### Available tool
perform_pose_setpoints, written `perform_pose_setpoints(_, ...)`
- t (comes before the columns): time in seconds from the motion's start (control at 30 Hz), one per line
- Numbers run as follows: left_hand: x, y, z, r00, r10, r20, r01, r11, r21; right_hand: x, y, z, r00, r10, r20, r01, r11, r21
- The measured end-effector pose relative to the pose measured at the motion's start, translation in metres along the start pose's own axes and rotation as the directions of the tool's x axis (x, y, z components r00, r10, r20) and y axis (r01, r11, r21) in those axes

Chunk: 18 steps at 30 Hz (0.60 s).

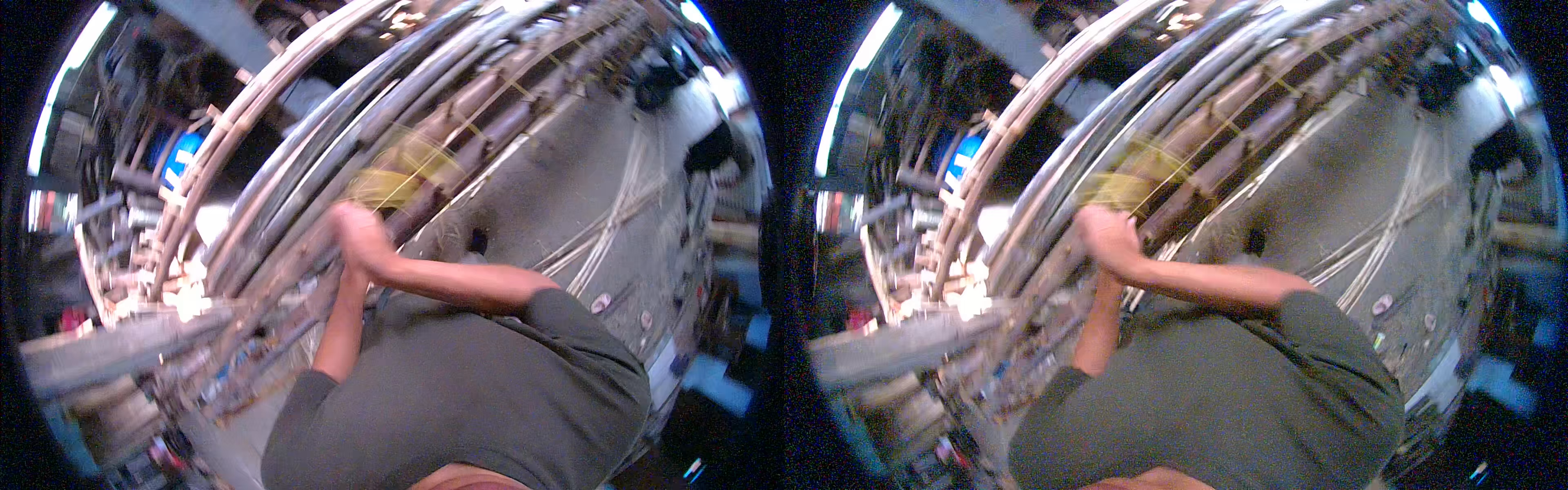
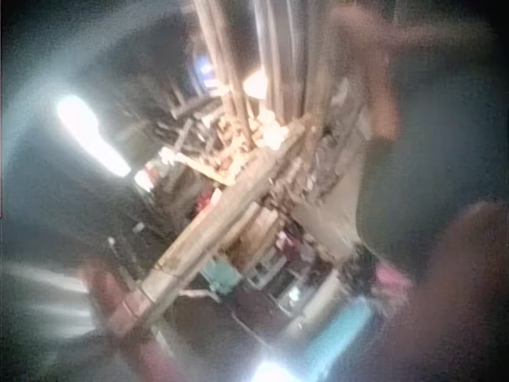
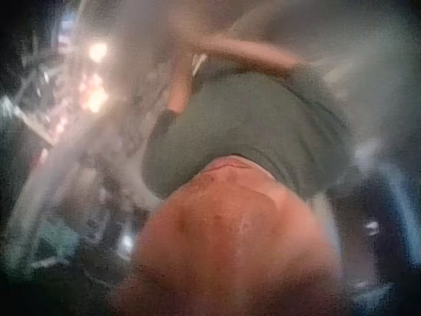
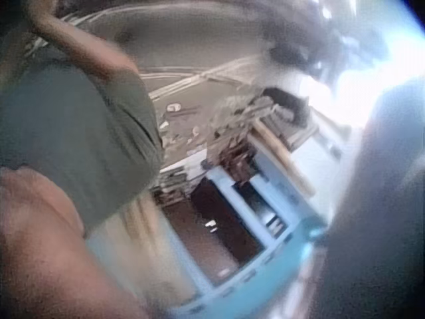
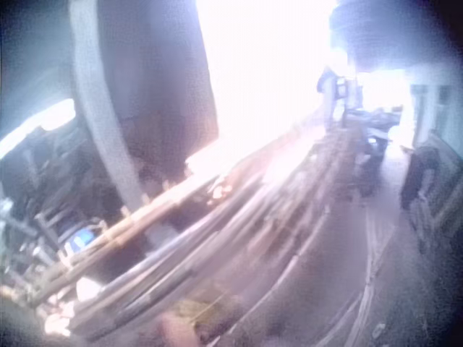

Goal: The person repeatedly picks up thin bamboo sticks from the floor and secures them to a horizontal rack of larger bamboo poles using yellow string. The person ties the string around the sticks and poles multiple times throughout the clip.

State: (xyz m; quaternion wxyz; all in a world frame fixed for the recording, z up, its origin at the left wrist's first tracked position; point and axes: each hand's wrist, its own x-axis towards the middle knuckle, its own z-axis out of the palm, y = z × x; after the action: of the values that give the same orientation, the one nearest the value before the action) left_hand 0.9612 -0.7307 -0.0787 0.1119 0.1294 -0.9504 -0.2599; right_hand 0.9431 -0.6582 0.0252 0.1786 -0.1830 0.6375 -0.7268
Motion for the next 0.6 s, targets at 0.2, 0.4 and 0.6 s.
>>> perform_pose_setpoints(0.2,0.011,-0.03,-0.031,0.947,0.161,0.276,-0.184,0.981,0.059,0.102,-0.011,-0.008,0.932,-0.002,0.364,0.359,0.169,-0.918)
perform_pose_setpoints(0.4,0.012,-0.004,-0.031,0.993,0.022,0.118,-0.001,0.984,-0.177,0.12,0.0,-0.029,0.829,0.226,0.511,-0.287,0.957,0.043)
perform_pose_setpoints(0.6,0.007,0.01,-0.04,0.995,0.037,0.092,-0.006,0.948,-0.32,-0.036,0.028,-0.077,0.428,-0.024,0.903,0.563,0.789,-0.246)
